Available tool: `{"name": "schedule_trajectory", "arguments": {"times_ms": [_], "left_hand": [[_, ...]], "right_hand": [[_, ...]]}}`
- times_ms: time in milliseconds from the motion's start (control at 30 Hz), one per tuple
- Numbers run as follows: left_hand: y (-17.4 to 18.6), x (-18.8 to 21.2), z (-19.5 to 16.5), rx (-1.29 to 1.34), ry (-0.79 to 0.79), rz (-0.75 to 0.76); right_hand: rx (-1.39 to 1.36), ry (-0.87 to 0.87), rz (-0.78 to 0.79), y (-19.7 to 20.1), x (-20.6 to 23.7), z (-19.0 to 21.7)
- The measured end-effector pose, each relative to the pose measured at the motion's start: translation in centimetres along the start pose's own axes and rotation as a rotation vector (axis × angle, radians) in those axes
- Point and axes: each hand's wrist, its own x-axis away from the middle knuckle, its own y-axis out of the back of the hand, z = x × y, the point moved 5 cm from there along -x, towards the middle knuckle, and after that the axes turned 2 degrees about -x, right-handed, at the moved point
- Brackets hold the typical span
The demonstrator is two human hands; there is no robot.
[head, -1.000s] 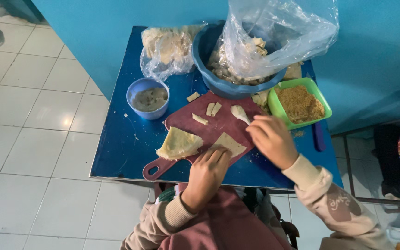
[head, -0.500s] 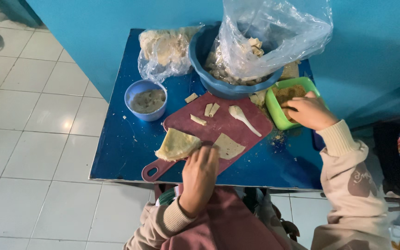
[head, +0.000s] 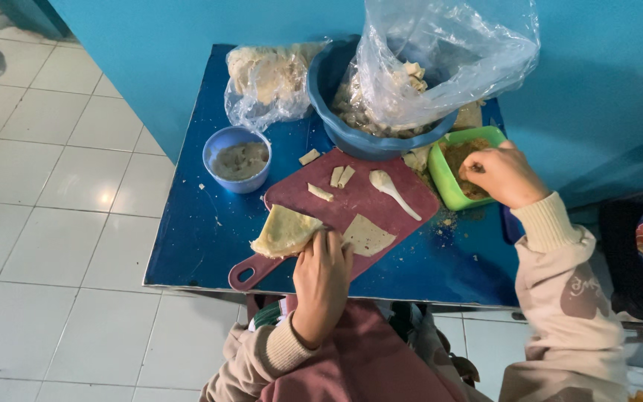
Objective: The person sits at a small blue table and shapes pieces of dough into small cylinders by hand on a pink cutting board, taking dough from a plastic-lined bowl and placing the finished pieces on the board. They occasionally use a spoon and reach into a green container of brown filling while working through the dough pieces one at a time.
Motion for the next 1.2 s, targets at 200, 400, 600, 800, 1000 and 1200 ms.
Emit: {"name": "schedule_trajectory", "arguments": {"times_ms": [200, 400, 600, 800, 1000, 1200], "left_hand": [[0.2, -0.4, -0.5, 0.064, 0.017, -0.001], [-0.3, -0.6, -0.7, 0.097, 0.011, -0.005], [-0.9, -0.6, -0.2, 0.133, 0.089, 0.095], [-1.1, 0.0, -0.1, 0.052, 0.13, 0.102], [-1.2, 0.5, -0.3, -0.053, 0.067, 0.054], [-1.3, 0.1, -0.3, -0.037, 0.067, 0.08]], "right_hand": [[0.026, 0.078, -0.072, 3.7, 1.1, 2.8], [-0.144, 0.318, -0.073, 2.9, 1.4, 11.3], [-0.308, 0.363, -0.034, -1.2, 3.4, 18.0], [-0.427, 0.374, -0.085, -4.1, 5.4, 19.4], [-0.379, 0.423, -0.2, -4.0, 7.4, 18.2], [-0.316, 0.402, -0.236, -3.9, 7.1, 17.9]]}}
